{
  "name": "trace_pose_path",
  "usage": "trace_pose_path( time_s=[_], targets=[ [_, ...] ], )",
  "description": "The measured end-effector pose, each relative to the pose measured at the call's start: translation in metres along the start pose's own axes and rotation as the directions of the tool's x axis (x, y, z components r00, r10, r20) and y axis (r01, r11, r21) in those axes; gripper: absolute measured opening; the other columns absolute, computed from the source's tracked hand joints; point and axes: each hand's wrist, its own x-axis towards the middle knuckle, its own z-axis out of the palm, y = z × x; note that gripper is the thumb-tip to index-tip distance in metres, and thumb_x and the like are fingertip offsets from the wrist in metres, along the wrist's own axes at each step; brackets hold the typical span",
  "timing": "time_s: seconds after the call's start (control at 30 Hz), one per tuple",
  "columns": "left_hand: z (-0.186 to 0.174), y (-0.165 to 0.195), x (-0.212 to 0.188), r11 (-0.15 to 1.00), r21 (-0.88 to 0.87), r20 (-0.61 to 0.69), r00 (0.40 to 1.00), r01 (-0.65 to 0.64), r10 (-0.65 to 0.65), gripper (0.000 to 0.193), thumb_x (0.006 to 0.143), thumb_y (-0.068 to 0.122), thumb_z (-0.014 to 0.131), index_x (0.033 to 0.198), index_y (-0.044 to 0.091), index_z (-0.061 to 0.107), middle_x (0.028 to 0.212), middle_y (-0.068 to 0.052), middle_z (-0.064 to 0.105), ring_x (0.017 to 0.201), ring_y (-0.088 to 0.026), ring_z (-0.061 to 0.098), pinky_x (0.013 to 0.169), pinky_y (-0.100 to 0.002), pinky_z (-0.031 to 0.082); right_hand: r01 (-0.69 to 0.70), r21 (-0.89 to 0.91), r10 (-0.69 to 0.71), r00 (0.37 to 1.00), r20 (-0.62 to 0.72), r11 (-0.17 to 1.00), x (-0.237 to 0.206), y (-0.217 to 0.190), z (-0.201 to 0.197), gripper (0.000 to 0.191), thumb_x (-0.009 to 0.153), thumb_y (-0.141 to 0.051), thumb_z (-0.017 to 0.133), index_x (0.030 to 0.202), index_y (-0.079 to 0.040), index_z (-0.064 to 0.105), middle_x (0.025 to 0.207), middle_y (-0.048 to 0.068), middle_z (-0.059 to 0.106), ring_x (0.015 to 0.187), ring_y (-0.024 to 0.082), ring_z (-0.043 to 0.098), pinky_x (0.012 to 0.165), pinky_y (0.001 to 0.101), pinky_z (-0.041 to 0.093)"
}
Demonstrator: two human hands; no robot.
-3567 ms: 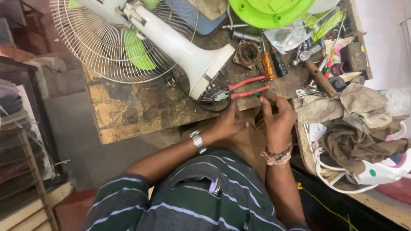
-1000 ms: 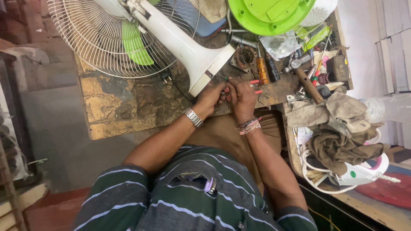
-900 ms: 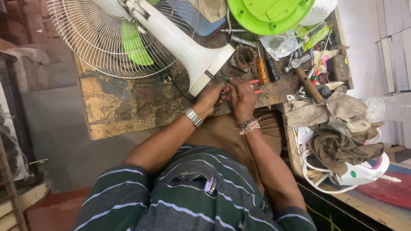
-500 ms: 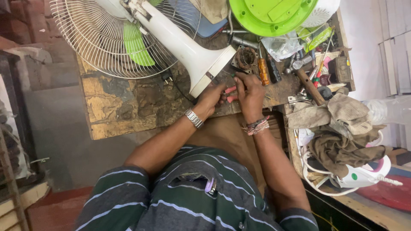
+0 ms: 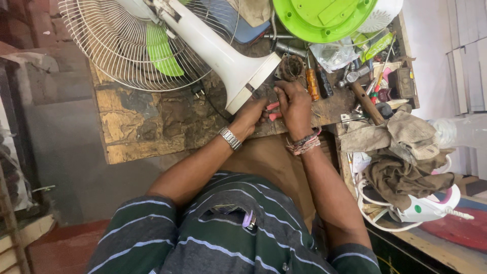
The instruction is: The person repairs a white pedestal fan by removing the rear cover, using a screwdriver to adjust internal components, and using pliers to strip and connect wires. The person then reassembles the fan's rear cover.
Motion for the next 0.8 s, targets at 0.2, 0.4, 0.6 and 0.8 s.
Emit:
trace_pose_path(
  time_s=[0.2,0.4,0.6,0.8],
  targets=[
    [0.001,0.0,0.001,0.998,0.019,-0.001,0.999,0.055,-0.055,0.02,0.098,0.023,0.059,0.091,0.004,0.061,0.072,-0.002,0.061,0.052,-0.008,0.055,0.044,-0.023,0.042,0.015,-0.031,-0.015,1.0,0.0,0.999,0.0,0.0,-0.001,0.013,0.097,-0.007,0.072,0.109,-0.002,0.073,0.094,0.018,0.068,0.085,0.035,0.068,0.074,0.0427,0.052],
    [0.002,0.003,-0.003,1.0,0.02,0.044,0.999,0.009,-0.009,0.02,0.098,0.024,0.059,0.092,0.006,0.063,0.073,-0.001,0.061,0.053,-0.006,0.053,0.043,-0.023,0.04,-0.002,-0.096,0.001,1.0,-0.011,0.995,-0.007,0.004,0.004,0.014,0.096,-0.008,0.073,0.109,-0.002,0.074,0.095,0.017,0.07,0.084,0.034,0.068,0.074,0.042,0.053],
    [0.0,0.002,0.0,0.998,-0.013,0.082,0.995,0.06,-0.059,0.025,0.1,0.032,0.06,0.089,0.009,0.062,0.071,0.003,0.057,0.052,-0.005,0.049,0.043,-0.021,0.038,0.025,-0.035,-0.029,0.992,-0.12,0.999,-0.022,0.006,0.013,0.016,0.096,-0.008,0.075,0.11,-0.002,0.074,0.098,0.016,0.072,0.086,0.031,0.07,0.076,0.039,0.055],
    [-0.003,-0.008,0.008,0.994,-0.068,0.072,0.995,0.081,-0.076,0.023,0.096,0.03,0.06,0.087,0.01,0.064,0.071,0.001,0.059,0.056,-0.007,0.053,0.047,-0.023,0.04,-0.411,0.349,0.432,0.902,0.019,0.842,-0.026,0.01,0.012,0.019,0.094,-0.013,0.071,0.111,-0.004,0.072,0.099,0.01,0.075,0.077,0.02,0.075,0.064,0.0336,0.059]
  ],
)
